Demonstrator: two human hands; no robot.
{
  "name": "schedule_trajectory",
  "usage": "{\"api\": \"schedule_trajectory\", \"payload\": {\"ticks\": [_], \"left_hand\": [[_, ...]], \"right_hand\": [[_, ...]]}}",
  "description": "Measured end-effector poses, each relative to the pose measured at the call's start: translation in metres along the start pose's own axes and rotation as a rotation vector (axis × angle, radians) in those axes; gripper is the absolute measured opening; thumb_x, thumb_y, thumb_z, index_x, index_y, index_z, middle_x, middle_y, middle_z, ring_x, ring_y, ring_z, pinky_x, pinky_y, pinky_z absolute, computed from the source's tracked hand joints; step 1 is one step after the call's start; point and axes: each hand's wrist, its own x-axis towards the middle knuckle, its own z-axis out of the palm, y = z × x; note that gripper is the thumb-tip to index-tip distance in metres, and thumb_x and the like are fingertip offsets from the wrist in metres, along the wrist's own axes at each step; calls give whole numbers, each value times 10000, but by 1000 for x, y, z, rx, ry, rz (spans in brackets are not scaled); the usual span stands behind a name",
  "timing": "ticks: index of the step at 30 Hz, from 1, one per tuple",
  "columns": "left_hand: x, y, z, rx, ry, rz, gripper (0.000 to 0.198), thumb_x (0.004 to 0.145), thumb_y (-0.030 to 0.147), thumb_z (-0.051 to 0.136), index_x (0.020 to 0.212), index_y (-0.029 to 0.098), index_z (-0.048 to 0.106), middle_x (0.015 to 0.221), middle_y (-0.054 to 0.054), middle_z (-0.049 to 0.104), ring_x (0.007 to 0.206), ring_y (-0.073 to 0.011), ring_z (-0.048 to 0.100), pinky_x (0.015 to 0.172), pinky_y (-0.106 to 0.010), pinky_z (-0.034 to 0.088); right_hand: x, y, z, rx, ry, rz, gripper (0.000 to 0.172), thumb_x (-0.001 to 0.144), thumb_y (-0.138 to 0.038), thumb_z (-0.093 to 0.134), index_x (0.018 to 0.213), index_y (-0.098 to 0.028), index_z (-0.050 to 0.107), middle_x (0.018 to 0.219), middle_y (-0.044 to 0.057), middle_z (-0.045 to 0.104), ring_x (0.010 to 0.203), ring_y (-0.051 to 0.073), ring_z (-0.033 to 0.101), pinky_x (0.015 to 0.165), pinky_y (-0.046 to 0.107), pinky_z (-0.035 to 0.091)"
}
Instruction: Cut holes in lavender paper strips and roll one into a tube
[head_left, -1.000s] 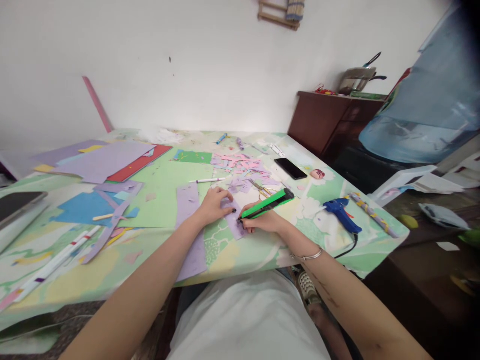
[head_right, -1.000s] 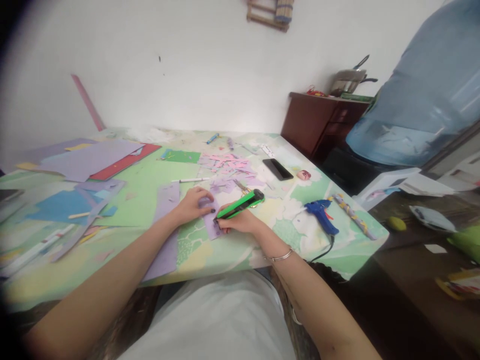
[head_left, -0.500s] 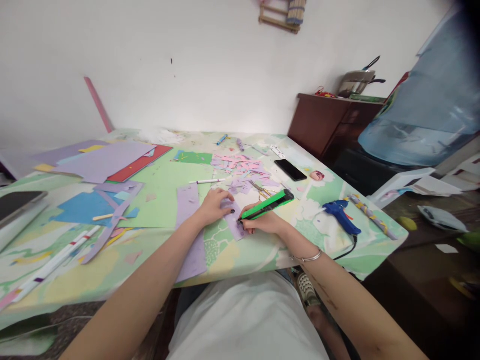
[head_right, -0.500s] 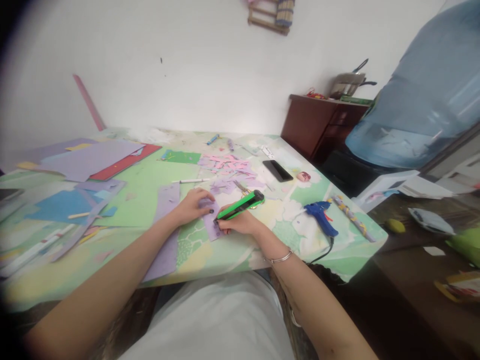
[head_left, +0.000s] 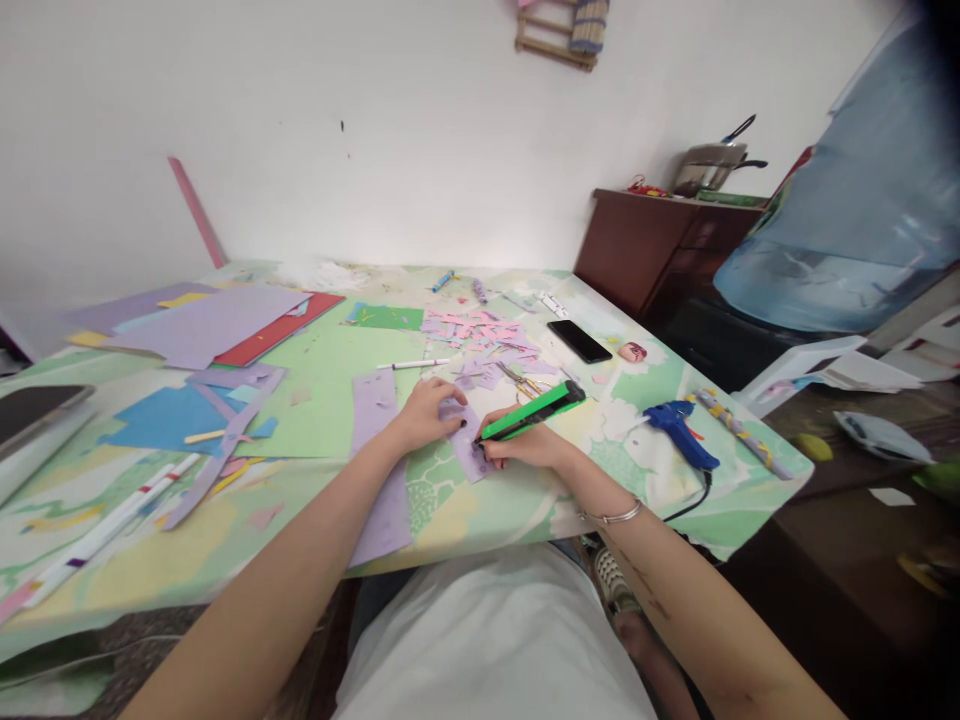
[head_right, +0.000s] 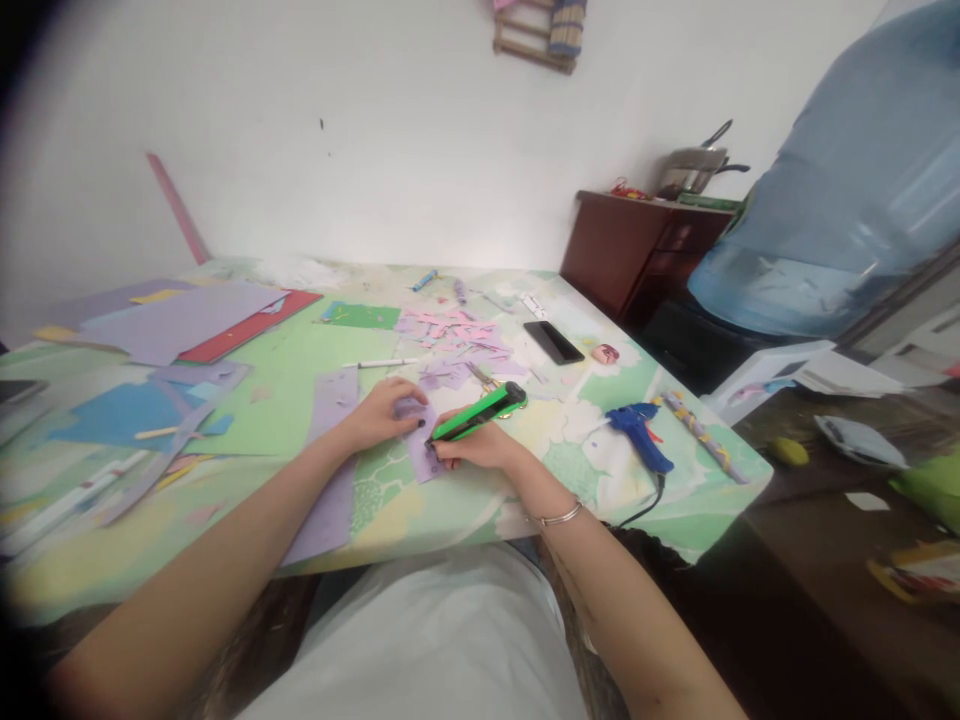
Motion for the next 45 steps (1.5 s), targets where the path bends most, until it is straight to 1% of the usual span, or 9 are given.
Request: {"api": "schedule_trajectory", "payload": {"ticks": [12,19,26,32,45], "left_hand": [[0,0,-1,-17,-15,15,159,677,244,619,831,213,641,993,-41,604,979,-225,525,937,-401,371],[1,0,-1,-18,-13,19,150,675,236,622,822,216,646,987,-40,616,971,-222,533,933,-396,375],[1,0,-1,-17,-17,11,159,671,238,628,825,205,649,993,-48,610,978,-228,532,941,-405,369],[0,0,-1,-21,-12,5,156,680,244,622,832,216,645,1006,-45,600,977,-225,527,940,-409,370],[0,1,-2,-33,-7,2,154,672,249,628,822,219,648,988,-41,613,970,-229,537,934,-411,375]], "right_hand": [[-1,-2,0,31,-1,16,73,667,-138,577,740,-133,572,557,-30,573,505,99,561,484,202,463],[0,1,1,-9,19,18,56,675,-141,575,730,-144,569,575,-23,589,515,103,567,490,205,460],[0,1,1,9,25,19,61,670,-138,574,730,-139,575,575,-26,585,514,103,566,496,211,468],[-2,-6,3,5,12,15,54,668,-141,579,721,-131,584,555,-30,575,494,90,543,482,198,447],[-4,-10,7,-81,57,7,34,673,-156,572,701,-141,558,523,-36,546,478,85,517,439,179,404]]}}
